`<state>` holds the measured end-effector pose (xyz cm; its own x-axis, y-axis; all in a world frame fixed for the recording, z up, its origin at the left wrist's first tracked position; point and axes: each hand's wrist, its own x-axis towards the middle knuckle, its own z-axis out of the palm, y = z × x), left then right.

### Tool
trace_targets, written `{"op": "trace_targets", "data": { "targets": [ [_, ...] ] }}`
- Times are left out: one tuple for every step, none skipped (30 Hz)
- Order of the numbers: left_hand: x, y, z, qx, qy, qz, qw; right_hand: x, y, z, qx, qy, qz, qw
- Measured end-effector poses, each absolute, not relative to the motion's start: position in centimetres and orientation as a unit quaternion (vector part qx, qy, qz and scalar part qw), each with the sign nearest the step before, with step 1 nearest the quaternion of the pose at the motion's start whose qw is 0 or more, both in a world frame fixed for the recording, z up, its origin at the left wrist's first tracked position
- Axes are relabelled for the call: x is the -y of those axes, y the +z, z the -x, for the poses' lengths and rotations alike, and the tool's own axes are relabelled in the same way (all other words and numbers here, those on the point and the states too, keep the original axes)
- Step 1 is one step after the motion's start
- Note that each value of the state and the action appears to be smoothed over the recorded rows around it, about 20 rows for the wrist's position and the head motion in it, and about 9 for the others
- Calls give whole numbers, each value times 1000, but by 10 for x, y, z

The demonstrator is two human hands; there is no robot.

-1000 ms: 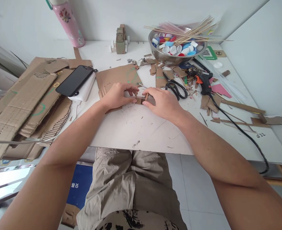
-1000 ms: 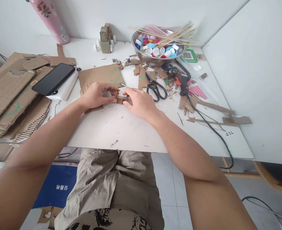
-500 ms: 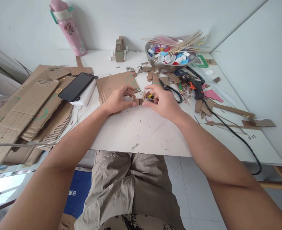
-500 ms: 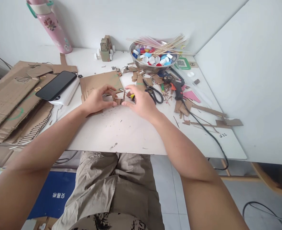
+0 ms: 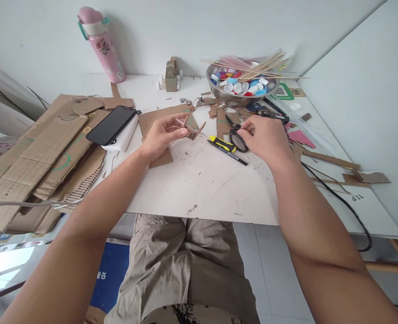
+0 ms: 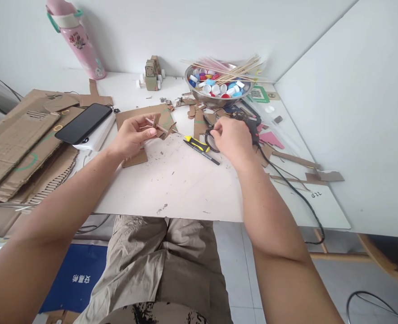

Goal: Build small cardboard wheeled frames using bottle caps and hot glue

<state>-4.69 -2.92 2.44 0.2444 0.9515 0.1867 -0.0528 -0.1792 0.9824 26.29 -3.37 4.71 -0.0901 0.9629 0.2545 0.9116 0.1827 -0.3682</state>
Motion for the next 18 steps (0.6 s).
{"op": "trace_targets", "data": {
  "targets": [
    [28, 23, 47, -383, 491, -591, 514, 30, 43, -271, 734, 54, 646, 201],
    [27, 22, 47, -387, 496, -587, 509, 25, 39, -279, 734, 56, 653, 177],
    [27, 21, 47, -389, 500, -586, 505, 22, 34, -285, 739, 57, 652, 158],
    [27, 20, 46, -389, 503, -586, 502, 18, 31, -290, 747, 54, 646, 146],
    [27, 20, 45, -389, 504, -588, 499, 16, 28, -293, 755, 50, 639, 138],
    [28, 19, 45, -388, 505, -590, 497, 14, 27, -294, 762, 44, 633, 133],
    [29, 20, 44, -387, 506, -591, 496, 13, 27, -294, 764, 39, 630, 130],
    [30, 20, 43, -387, 506, -591, 495, 14, 29, -292, 762, 39, 634, 128],
    [31, 20, 42, -389, 507, -590, 494, 15, 32, -289, 754, 43, 643, 131],
    [31, 21, 41, -392, 507, -591, 490, 16, 35, -285, 742, 51, 653, 142],
    [32, 22, 41, -397, 507, -593, 485, 18, 40, -281, 729, 65, 662, 165],
    [33, 24, 40, -403, 505, -597, 475, 21, 44, -276, 715, 86, 665, 197],
    [33, 25, 40, -410, 503, -605, 463, 24, 49, -270, 702, 117, 662, 234],
    [34, 27, 41, -417, 499, -616, 446, 27, 54, -264, 693, 156, 650, 271],
    [34, 29, 41, -425, 494, -630, 423, 31, 58, -258, 687, 199, 631, 300],
    [35, 31, 42, -433, 489, -646, 396, 35, 62, -252, 689, 236, 608, 317],
    [36, 33, 44, -443, 483, -663, 363, 40, 65, -246, 699, 258, 586, 319],
    [37, 35, 45, -453, 476, -679, 327, 45, 68, -241, 716, 263, 570, 306]
  ]
}}
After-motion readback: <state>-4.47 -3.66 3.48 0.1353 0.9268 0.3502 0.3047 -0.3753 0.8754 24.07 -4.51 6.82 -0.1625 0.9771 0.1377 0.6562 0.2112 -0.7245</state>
